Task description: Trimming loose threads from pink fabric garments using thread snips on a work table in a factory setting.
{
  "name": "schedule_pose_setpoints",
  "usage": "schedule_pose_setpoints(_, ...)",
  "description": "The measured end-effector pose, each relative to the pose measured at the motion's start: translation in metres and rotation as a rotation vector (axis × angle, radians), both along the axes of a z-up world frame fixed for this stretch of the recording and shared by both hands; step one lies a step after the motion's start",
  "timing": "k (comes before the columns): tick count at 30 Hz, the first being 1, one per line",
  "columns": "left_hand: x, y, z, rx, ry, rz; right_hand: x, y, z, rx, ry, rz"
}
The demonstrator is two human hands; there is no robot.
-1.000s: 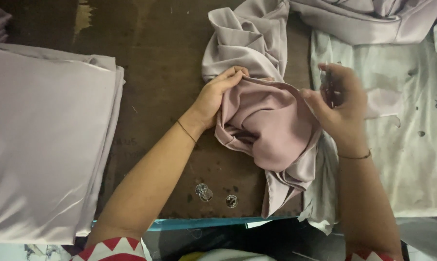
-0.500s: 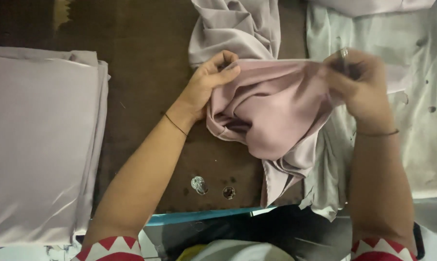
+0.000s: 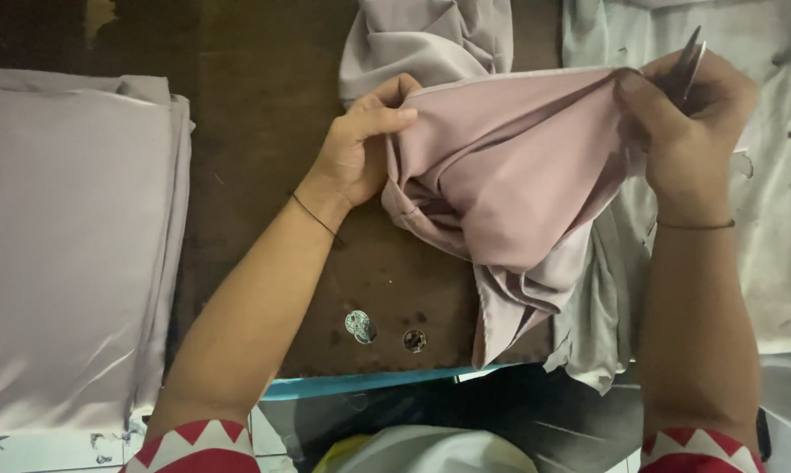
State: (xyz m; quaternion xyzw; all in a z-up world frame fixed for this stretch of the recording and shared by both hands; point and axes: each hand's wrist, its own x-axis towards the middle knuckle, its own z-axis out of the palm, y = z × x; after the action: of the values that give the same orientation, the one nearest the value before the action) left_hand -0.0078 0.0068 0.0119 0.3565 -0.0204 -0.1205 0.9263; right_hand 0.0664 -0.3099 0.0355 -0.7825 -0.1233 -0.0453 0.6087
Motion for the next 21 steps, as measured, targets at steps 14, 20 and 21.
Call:
schedule_pose_setpoints(14, 0.000, 0.001, 0.002, -0.001, -0.095, -0.051, 0.035, -0.045, -0.038, -0.150, -0.375, -0.265)
schedule_pose_setpoints(20, -0.001, -0.001, 0.004, 0.078, -0.075, -0.147, 0.067, -0.088, -0.056, -0.582, -0.629, -0.585)
schedule_pose_setpoints(21, -0.002, -0.001, 0.004, 0.100, -0.097, -0.174, 0.079, -0.099, -0.063, -0.705, -0.780, -0.735)
